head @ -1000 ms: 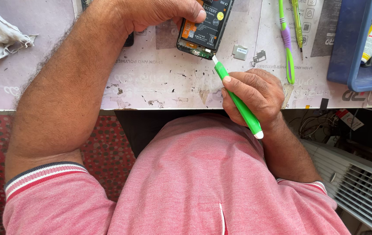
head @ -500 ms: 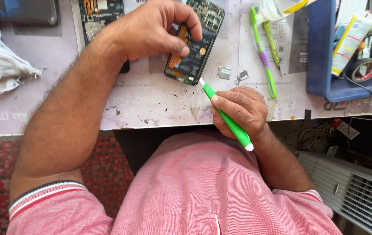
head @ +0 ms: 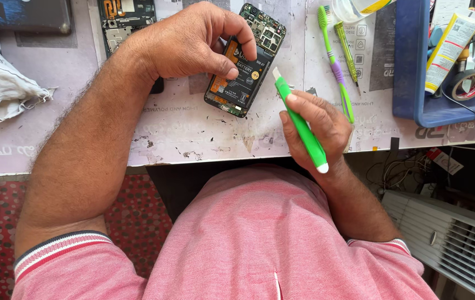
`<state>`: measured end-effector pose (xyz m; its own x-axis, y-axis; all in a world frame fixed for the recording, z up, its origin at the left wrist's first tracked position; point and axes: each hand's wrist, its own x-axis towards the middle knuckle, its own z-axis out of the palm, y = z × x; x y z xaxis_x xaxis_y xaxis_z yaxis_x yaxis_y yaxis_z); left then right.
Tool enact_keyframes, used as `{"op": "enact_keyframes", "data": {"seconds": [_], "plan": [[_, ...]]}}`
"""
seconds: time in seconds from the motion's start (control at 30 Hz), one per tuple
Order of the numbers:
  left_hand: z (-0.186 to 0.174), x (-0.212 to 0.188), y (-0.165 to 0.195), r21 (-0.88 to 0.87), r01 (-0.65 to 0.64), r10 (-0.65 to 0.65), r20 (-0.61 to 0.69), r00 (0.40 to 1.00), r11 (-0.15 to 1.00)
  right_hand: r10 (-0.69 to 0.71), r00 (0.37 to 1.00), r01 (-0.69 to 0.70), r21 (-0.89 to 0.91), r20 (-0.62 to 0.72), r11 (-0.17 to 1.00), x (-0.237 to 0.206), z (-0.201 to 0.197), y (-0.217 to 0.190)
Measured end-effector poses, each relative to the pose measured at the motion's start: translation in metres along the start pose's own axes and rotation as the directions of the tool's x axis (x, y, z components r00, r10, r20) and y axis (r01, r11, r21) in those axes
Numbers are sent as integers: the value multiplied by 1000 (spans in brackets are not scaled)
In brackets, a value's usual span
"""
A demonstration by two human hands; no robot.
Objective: The person uses a green utility knife to pry and separate internal components of a disassembled smartphone. They lift a small metal bracket and continue working around the motherboard and battery area.
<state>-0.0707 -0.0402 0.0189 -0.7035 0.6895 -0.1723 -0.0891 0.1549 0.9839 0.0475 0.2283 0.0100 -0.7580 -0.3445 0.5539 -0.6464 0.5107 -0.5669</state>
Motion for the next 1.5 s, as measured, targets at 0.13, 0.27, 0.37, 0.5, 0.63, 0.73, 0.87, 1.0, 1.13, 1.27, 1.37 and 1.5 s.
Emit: {"op": "enact_keyframes", "data": {"seconds": [0.13,0.27,0.37,0.5,0.63,0.73,0.87,1.0,1.13,1.27,1.37,1.5], "plan": [[0,0,-2,33,-14,14,-5,1000,999,61,998,-61,48,5,997,-2,1,3],[-3,0,-6,30,-28,28,20,999,999,76,996,-72,92,-41,993,-5,1,5],[-5,1,-10,-43,-50,53,53,997,998,91,993,-80,140,-73,987,-8,-1,6],[-8,-1,-12,-115,-52,60,70,996,992,122,989,-104,187,-85,977,-11,-2,6],[-9,-1,-11,-100,-3,11,72,997,995,115,990,-99,192,-77,976,-10,-3,7],[-8,0,-11,-137,-13,25,84,996,990,114,990,-98,180,-83,979,-10,-3,8],[-8,0,-11,-108,-26,34,80,996,994,124,989,-107,183,-82,977,-11,-3,8],[-7,0,-12,-88,-9,16,77,997,996,129,989,-113,180,-79,977,-12,-3,8],[-7,1,-14,-104,-18,27,81,996,994,122,990,-103,222,-75,970,-13,-3,7],[-7,1,-23,28,-90,89,39,995,996,78,996,-68,197,-46,978,-15,-5,7],[-6,0,-32,19,-41,42,-19,999,999,53,998,-43,227,-36,973,-15,-5,9],[-3,0,-44,-112,-30,29,-7,1000,993,19,999,-12,234,-29,972,-15,-5,12]]}}
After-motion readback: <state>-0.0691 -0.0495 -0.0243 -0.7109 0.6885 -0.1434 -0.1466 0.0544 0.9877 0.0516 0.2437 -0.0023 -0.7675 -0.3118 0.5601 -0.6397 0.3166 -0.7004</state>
